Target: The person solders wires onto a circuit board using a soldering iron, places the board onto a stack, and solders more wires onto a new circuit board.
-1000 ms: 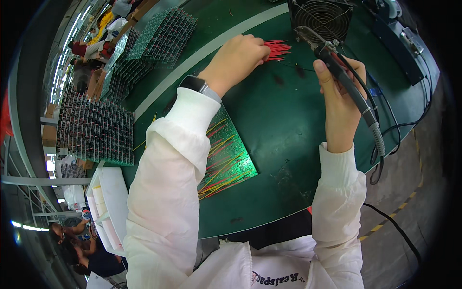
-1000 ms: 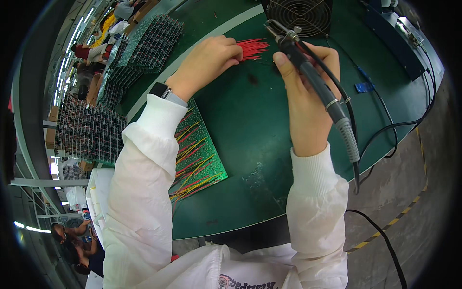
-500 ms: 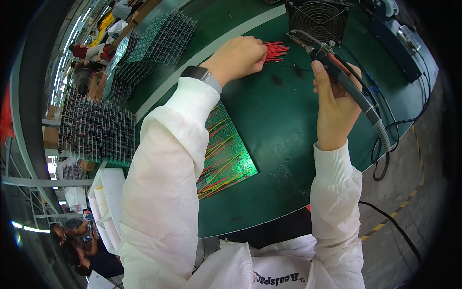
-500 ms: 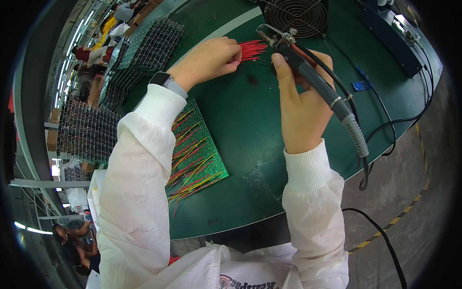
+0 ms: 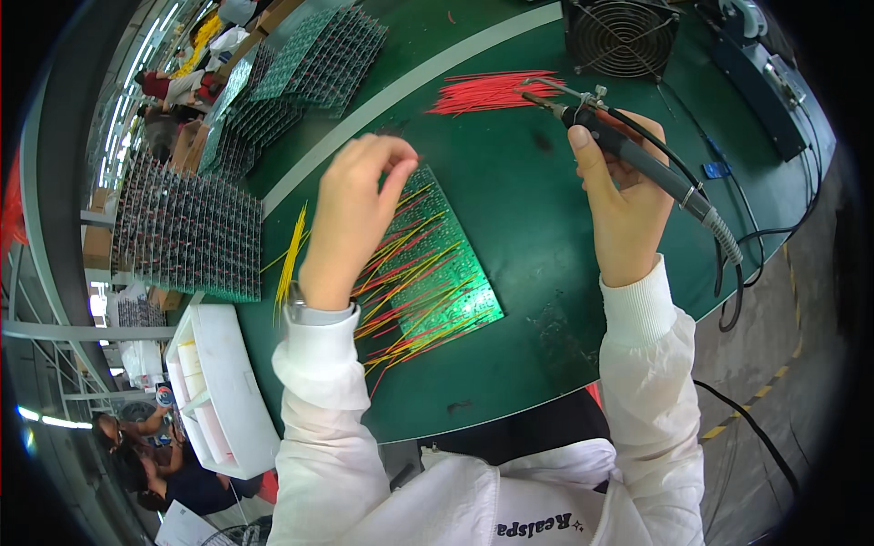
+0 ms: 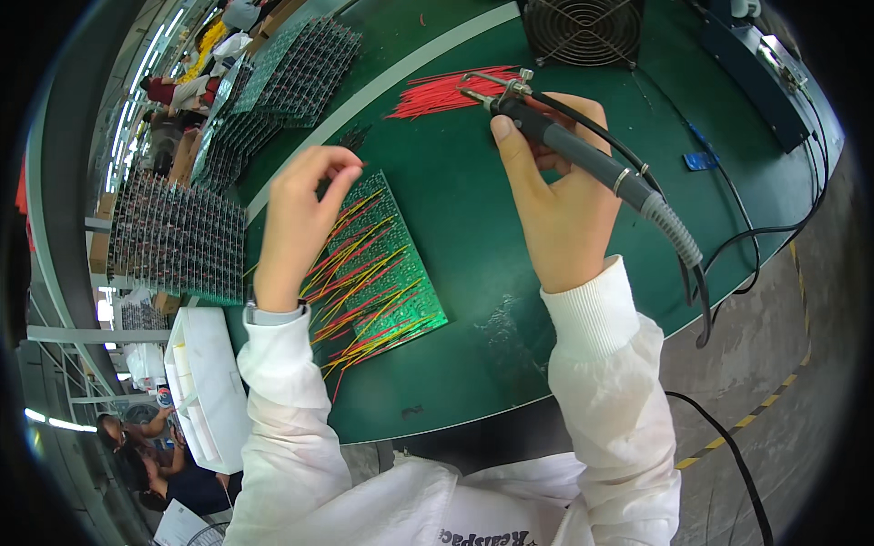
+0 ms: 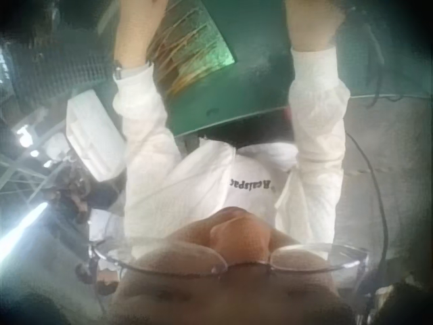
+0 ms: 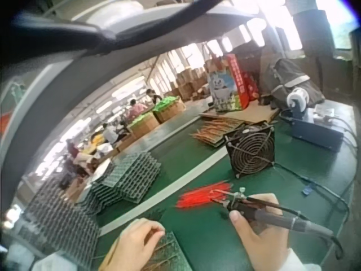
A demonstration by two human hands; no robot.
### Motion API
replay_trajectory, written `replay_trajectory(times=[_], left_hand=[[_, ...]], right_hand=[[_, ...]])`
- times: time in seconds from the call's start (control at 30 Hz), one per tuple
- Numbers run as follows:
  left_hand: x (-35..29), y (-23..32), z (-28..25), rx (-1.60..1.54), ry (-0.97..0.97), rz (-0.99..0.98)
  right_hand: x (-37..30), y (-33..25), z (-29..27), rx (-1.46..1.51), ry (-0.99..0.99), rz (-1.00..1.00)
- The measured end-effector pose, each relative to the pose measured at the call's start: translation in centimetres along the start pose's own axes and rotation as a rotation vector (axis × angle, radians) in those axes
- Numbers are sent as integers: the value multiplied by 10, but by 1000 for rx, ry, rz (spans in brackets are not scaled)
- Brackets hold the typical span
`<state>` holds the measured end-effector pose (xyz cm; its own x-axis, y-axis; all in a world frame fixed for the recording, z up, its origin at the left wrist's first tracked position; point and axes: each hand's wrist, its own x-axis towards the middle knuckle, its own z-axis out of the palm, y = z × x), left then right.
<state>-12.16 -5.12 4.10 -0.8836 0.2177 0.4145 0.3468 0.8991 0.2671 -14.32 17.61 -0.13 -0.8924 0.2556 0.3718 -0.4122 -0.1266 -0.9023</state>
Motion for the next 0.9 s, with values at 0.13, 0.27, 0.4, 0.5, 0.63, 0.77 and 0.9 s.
replay_trajectory(times=[0.13, 0.27, 0.4, 0.5, 0.63, 0.77, 0.9], left_hand=[[-18, -11, 11, 24, 44, -24], [-26, -10, 22, 91, 112, 7], [-32, -12, 31, 82, 148, 41], [-34, -14, 35, 72, 191, 33], [-36, -14, 37, 90, 260, 43], [-38, -18, 41, 68, 263, 44], [-39, -18, 43, 25, 263, 26]], right_hand=[[-14, 3, 10, 2, -157, 83], [-26, 7, 22, 17, -215, 138], [-33, 8, 32, -17, -233, 157], [-34, 9, 37, -23, -234, 163], [-34, 10, 38, -26, -246, 146], [-35, 12, 39, -47, -256, 144], [-35, 12, 37, -77, -257, 139]])
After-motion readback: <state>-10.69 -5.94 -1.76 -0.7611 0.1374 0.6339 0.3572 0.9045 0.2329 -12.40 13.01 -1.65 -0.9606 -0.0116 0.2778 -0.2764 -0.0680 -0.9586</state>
